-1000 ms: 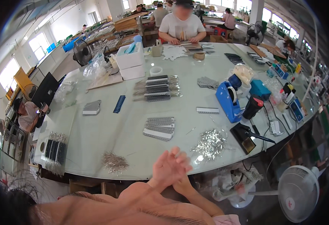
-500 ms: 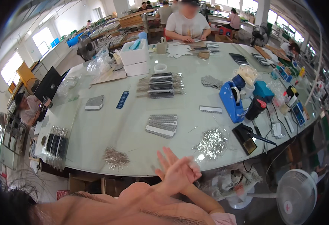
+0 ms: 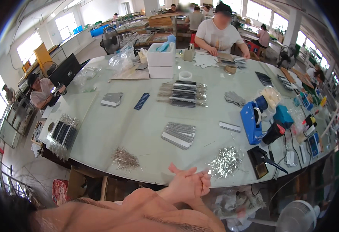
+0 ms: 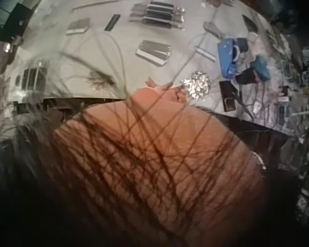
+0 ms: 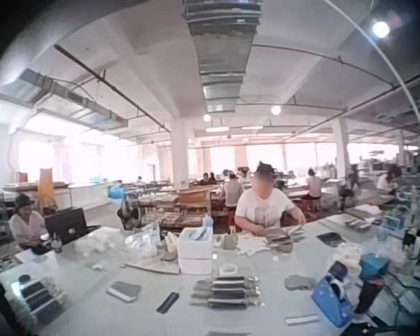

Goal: Soldering metal pins onto component strips at a workbench.

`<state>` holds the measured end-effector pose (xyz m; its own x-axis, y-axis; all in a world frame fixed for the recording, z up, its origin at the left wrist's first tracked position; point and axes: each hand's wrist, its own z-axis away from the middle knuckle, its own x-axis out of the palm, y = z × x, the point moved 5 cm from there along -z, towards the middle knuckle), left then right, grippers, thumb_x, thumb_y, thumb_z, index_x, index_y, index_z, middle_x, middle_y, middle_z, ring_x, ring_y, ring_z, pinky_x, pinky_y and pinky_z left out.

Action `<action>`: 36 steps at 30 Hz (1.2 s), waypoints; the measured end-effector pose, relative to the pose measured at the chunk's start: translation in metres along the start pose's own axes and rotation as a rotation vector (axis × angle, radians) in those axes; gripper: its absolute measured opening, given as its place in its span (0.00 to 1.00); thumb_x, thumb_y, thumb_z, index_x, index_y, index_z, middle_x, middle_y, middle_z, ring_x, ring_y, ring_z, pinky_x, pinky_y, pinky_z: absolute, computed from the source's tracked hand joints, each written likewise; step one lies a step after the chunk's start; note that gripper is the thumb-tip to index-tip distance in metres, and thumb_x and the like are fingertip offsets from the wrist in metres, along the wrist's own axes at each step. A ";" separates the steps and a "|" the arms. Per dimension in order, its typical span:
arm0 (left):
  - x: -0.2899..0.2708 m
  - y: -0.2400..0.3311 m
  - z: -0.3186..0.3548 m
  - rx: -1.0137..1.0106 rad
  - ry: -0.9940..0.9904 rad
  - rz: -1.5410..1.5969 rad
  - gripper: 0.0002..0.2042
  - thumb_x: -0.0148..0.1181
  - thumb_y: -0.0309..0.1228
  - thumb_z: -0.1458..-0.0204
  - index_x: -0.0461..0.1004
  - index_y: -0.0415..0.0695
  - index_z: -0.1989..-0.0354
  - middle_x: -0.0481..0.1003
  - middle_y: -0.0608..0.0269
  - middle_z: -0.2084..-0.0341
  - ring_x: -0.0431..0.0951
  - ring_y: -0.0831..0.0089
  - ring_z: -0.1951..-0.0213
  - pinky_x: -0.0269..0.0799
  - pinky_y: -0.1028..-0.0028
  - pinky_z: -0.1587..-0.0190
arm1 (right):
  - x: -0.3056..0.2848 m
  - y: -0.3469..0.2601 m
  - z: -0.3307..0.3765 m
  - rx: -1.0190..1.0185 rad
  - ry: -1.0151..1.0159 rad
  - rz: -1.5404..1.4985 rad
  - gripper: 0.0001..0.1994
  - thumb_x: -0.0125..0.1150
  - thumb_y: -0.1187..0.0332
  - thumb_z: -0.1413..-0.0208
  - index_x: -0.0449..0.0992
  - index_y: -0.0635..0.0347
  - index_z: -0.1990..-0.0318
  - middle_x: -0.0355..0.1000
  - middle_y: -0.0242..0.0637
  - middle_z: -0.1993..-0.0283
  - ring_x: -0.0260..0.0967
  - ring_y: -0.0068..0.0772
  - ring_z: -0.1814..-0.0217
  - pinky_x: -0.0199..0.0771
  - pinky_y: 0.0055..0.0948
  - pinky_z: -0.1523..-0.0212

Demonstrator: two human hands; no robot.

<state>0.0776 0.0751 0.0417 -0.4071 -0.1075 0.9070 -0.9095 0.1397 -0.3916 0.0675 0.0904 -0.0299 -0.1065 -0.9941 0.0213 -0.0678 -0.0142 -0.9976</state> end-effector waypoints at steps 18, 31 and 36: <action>-0.031 -0.011 -0.017 0.421 0.202 -0.551 0.23 0.37 0.43 0.35 0.59 0.39 0.38 0.67 0.56 0.46 0.66 0.64 0.44 0.60 0.70 0.45 | 0.034 -0.089 -0.007 -0.570 0.167 1.736 0.28 0.43 0.61 0.42 0.56 0.40 0.32 0.51 0.32 0.27 0.47 0.30 0.25 0.40 0.49 0.29; 0.016 0.085 0.024 0.620 0.288 -0.532 0.19 0.41 0.47 0.38 0.64 0.51 0.44 0.67 0.66 0.47 0.64 0.69 0.44 0.55 0.65 0.43 | 0.016 -0.066 0.027 -0.510 -0.373 1.462 0.23 0.53 0.66 0.47 0.69 0.59 0.43 0.68 0.40 0.43 0.63 0.40 0.40 0.61 0.41 0.38; 0.010 0.061 0.018 0.369 0.034 -0.259 0.21 0.37 0.45 0.36 0.63 0.45 0.42 0.66 0.60 0.47 0.64 0.65 0.44 0.58 0.62 0.42 | 0.006 -0.037 0.025 -0.413 -0.255 1.513 0.20 0.54 0.64 0.48 0.72 0.58 0.47 0.69 0.42 0.46 0.64 0.42 0.40 0.65 0.38 0.44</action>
<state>0.0166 0.0647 0.0239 -0.1645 -0.0590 0.9846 -0.9527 -0.2490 -0.1741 0.0939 0.0818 0.0054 -0.1639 -0.0544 -0.9850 -0.3155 0.9489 0.0001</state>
